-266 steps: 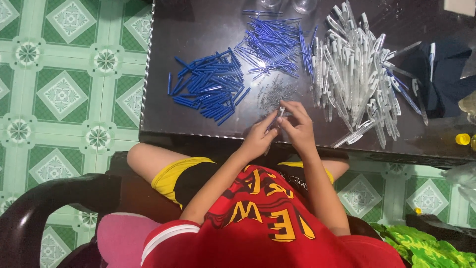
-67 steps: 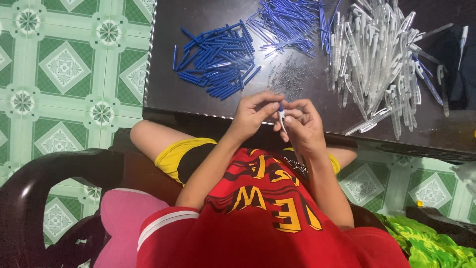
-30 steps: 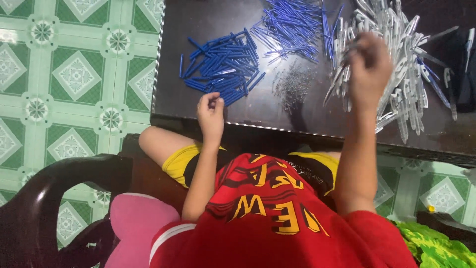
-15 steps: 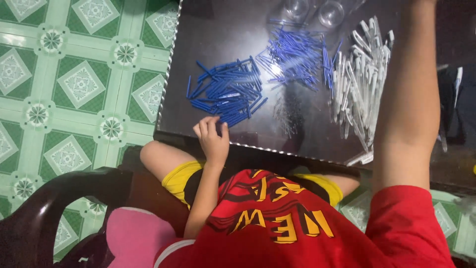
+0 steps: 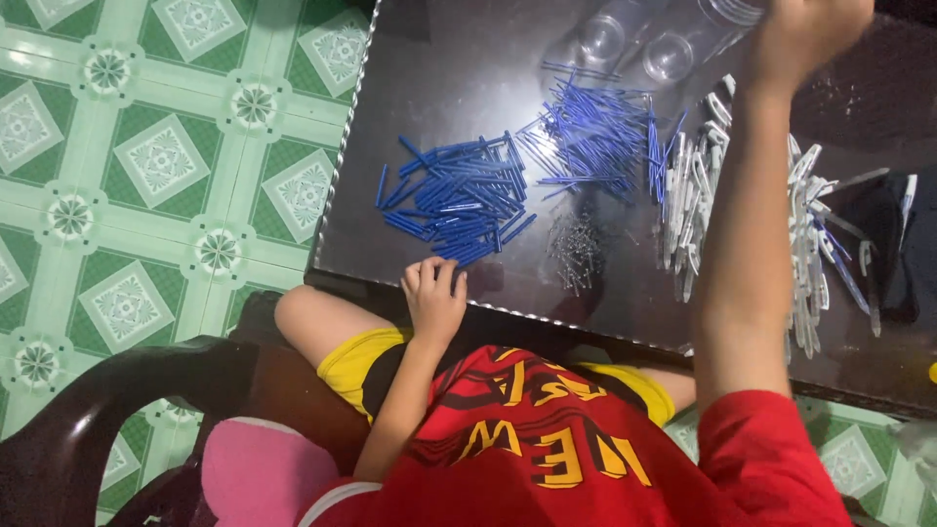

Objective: The person sits at a table and assembles pens by inserting blue ink cartridges into clear plastic pen barrels. They pick up a barrel and a cartridge, insert the cartridge, and place the assembled pen aside.

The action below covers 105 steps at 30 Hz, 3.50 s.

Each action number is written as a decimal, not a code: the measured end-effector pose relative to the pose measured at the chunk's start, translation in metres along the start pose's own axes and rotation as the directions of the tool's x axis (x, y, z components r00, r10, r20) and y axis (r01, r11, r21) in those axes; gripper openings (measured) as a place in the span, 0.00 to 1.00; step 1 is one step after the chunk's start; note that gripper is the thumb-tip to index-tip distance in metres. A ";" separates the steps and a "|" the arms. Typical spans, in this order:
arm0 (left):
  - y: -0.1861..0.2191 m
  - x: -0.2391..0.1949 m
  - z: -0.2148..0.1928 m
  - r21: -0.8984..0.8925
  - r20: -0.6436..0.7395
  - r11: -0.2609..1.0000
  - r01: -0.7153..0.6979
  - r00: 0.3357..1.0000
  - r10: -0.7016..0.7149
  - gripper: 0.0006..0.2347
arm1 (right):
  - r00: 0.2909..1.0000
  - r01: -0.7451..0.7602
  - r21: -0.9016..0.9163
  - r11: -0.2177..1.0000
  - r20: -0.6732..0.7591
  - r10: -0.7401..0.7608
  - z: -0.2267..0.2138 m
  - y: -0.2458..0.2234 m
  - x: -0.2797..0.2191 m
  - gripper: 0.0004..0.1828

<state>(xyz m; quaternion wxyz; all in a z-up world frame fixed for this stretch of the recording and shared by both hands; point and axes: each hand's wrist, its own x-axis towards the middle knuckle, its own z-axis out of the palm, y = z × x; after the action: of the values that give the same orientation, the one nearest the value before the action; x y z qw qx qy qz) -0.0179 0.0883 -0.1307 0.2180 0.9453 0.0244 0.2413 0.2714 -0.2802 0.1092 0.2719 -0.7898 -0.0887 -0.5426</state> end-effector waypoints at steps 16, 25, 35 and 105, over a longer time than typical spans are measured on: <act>0.007 0.020 -0.008 0.005 -0.023 0.983 -0.184 0.983 0.184 0.04 | 0.790 -0.006 -0.254 0.967 0.591 0.160 -0.007 -0.033 -0.238 0.28; 0.009 0.016 -0.010 0.045 -0.005 0.989 -0.139 0.990 0.139 0.04 | 0.755 -0.025 -0.229 0.973 0.633 0.168 0.000 -0.018 -0.241 0.17; 0.016 0.010 -0.018 -0.114 -0.027 0.980 -0.161 0.987 0.159 0.02 | 0.747 -0.039 -0.216 0.976 0.642 0.172 -0.015 -0.011 -0.246 0.15; 0.117 0.058 0.069 -0.094 0.382 0.996 0.004 0.924 0.032 0.07 | 0.894 -0.275 0.105 0.956 0.394 0.214 -0.165 -0.042 -0.268 0.21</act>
<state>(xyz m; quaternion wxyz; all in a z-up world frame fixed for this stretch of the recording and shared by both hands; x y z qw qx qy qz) 0.0583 -0.0363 -0.1102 0.2606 0.9632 -0.0367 0.0544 0.0142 -0.2902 -0.0762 0.3773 -0.8603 -0.0817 -0.3329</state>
